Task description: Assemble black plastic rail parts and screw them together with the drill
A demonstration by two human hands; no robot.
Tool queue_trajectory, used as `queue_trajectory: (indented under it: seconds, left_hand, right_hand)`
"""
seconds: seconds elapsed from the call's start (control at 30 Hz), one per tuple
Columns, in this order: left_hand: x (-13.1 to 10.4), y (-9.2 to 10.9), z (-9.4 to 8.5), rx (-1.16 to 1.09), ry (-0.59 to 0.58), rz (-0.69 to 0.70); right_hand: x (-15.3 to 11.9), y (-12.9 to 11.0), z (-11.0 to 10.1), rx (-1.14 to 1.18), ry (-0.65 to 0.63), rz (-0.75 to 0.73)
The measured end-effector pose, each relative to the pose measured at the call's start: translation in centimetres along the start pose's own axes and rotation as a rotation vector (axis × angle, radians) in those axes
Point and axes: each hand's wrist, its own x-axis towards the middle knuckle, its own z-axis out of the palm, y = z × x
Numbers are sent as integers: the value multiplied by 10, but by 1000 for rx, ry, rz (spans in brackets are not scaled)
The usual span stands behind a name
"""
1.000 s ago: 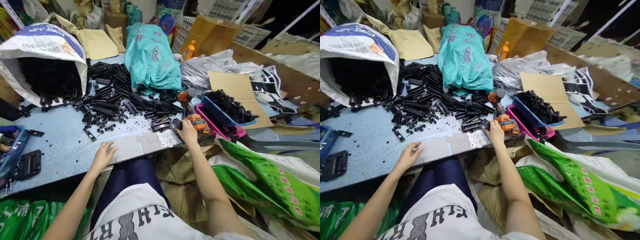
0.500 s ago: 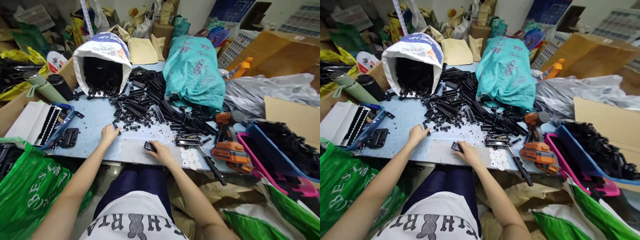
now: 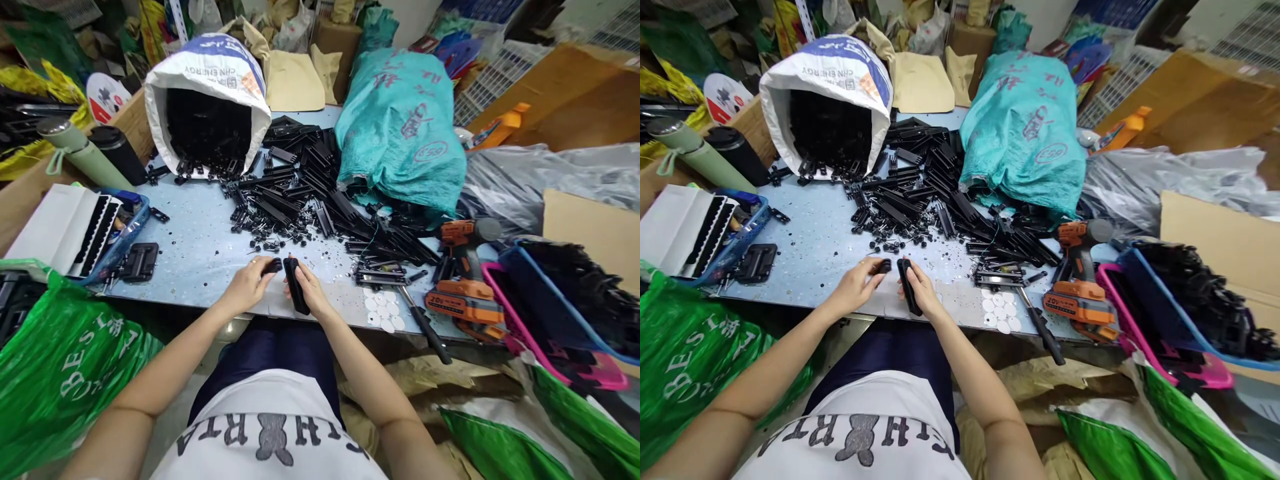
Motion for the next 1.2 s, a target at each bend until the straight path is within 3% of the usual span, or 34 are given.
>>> queue_trajectory:
  seconds: [0.07,0.17,0.3,0.43,0.63,0.77,0.83,1.03,1.13,1.2]
  left_hand:
    - [-2,9,15,-92,-41,-26]
    - [-4,14,27,-165,52,-108]
    - [-5,23,24,-126,10,-135]
    - [-4,33,20,-110,19,-107]
    - [-8,46,31,-76,181,-121]
    - [-9,59,46,-127,470,-160]
    - [-8,62,50,-151,553,-144]
    - [-5,38,50,-190,466,-61]
    - [-10,15,57,-154,419,-206]
    - [-15,-1,62,-54,335,-335]
  right_hand:
    - [-1,0,6,63,11,-17]
    - [-5,1,4,36,-14,-82]
    - [-10,-1,-9,-90,-70,-160]
    - [-15,-11,-15,-130,-33,-203]
    - [-24,-30,-10,-417,-71,-355]
    - [-30,-27,8,-448,68,-424]
    - [-32,-23,15,-440,107,-462]
    - [-19,-13,11,-494,13,-473]
    - [-8,-16,8,-688,2,-380]
    - [-7,-25,16,-903,74,-358]
